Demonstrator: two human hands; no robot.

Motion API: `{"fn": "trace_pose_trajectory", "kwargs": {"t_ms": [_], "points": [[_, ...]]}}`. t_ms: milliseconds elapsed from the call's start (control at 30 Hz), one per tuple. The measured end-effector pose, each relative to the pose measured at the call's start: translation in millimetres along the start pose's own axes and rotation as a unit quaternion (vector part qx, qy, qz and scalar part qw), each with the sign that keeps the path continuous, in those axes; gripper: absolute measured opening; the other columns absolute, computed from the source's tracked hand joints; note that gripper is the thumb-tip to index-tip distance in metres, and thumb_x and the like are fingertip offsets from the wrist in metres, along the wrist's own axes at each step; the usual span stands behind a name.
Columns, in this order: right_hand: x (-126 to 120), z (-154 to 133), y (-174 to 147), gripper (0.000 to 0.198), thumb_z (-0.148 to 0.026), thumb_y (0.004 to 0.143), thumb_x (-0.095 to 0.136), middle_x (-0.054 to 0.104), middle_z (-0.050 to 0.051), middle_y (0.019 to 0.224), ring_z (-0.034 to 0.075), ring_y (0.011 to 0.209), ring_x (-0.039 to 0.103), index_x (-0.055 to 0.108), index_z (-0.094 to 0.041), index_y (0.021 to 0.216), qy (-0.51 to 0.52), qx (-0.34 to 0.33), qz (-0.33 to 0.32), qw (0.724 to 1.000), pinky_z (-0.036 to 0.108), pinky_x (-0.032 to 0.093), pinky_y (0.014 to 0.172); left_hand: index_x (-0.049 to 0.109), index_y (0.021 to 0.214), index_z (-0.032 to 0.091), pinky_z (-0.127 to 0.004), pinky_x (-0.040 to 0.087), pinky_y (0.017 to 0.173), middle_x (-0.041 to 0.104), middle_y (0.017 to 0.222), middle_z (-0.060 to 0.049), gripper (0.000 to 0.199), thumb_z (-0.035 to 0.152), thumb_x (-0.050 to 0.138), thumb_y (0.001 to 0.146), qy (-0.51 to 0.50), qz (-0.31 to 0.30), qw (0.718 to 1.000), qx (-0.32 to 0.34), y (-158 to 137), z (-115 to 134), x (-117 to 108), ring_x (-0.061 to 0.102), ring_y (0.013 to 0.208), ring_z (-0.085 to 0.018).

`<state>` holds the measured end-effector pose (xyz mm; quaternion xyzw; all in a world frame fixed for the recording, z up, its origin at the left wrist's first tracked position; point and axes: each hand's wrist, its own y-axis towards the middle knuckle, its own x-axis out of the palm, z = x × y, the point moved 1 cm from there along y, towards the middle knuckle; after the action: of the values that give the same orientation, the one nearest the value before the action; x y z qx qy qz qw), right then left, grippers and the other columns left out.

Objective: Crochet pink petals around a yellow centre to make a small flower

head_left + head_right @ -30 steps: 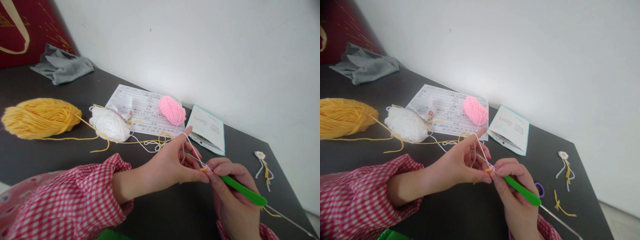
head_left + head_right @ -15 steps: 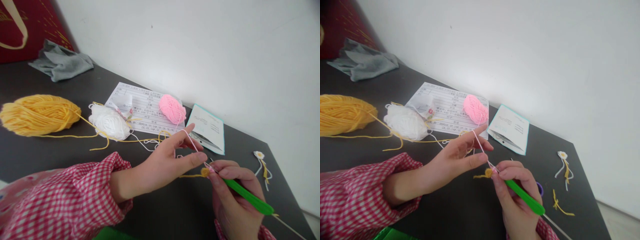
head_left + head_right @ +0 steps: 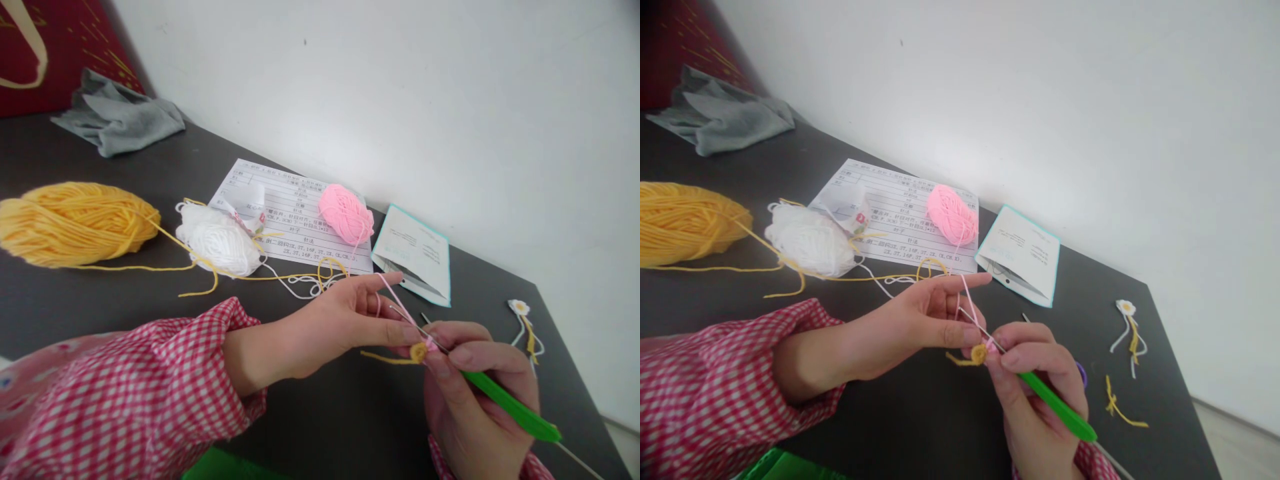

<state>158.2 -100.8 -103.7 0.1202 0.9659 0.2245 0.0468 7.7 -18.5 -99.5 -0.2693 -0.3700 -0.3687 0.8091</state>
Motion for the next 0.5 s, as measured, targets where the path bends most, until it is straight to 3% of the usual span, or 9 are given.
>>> {"fn": "trace_pose_trajectory", "kwargs": {"t_ms": [200, 367, 500], "points": [[2.0, -1.0, -0.5, 0.024, -0.003, 0.089, 0.067, 0.067, -0.001, 0.091, 0.013, 0.087, 0.062, 0.069, -0.026, 0.092, 0.012, 0.009, -0.024, 1.0, 0.021, 0.056, 0.07, 0.058, 0.134, 0.014, -0.025, 0.043, 0.072, 0.067, 0.079, 0.004, 0.068, 0.019, 0.086, 0.072, 0.036, 0.007, 0.999, -0.02, -1.4, -3.1, -2.1, 0.06, 0.071, -0.008], [0.7, 1.9, -2.5, 0.026, 0.0, 0.089, 0.064, 0.066, -0.001, 0.092, 0.013, 0.086, 0.063, 0.068, -0.025, 0.092, 0.0, 0.003, -0.046, 0.999, 0.023, 0.055, 0.069, 0.07, 0.108, 0.014, -0.028, 0.038, 0.072, 0.059, 0.076, 0.006, 0.038, 0.017, 0.078, 0.07, 0.113, 0.022, 0.993, -0.012, -2.2, -4.1, -0.4, 0.052, 0.072, -0.008], [-0.2, 3.2, -3.9, 0.029, 0.003, 0.088, 0.064, 0.066, 0.0, 0.092, 0.014, 0.087, 0.063, 0.067, -0.025, 0.092, -0.005, -0.005, -0.052, 0.999, 0.024, 0.055, 0.067, 0.07, 0.102, 0.013, -0.029, 0.035, 0.069, 0.055, 0.076, 0.006, 0.032, 0.017, 0.071, 0.071, 0.151, 0.025, 0.988, -0.006, -2.7, -4.4, 1.3, 0.047, 0.07, -0.009]]}}
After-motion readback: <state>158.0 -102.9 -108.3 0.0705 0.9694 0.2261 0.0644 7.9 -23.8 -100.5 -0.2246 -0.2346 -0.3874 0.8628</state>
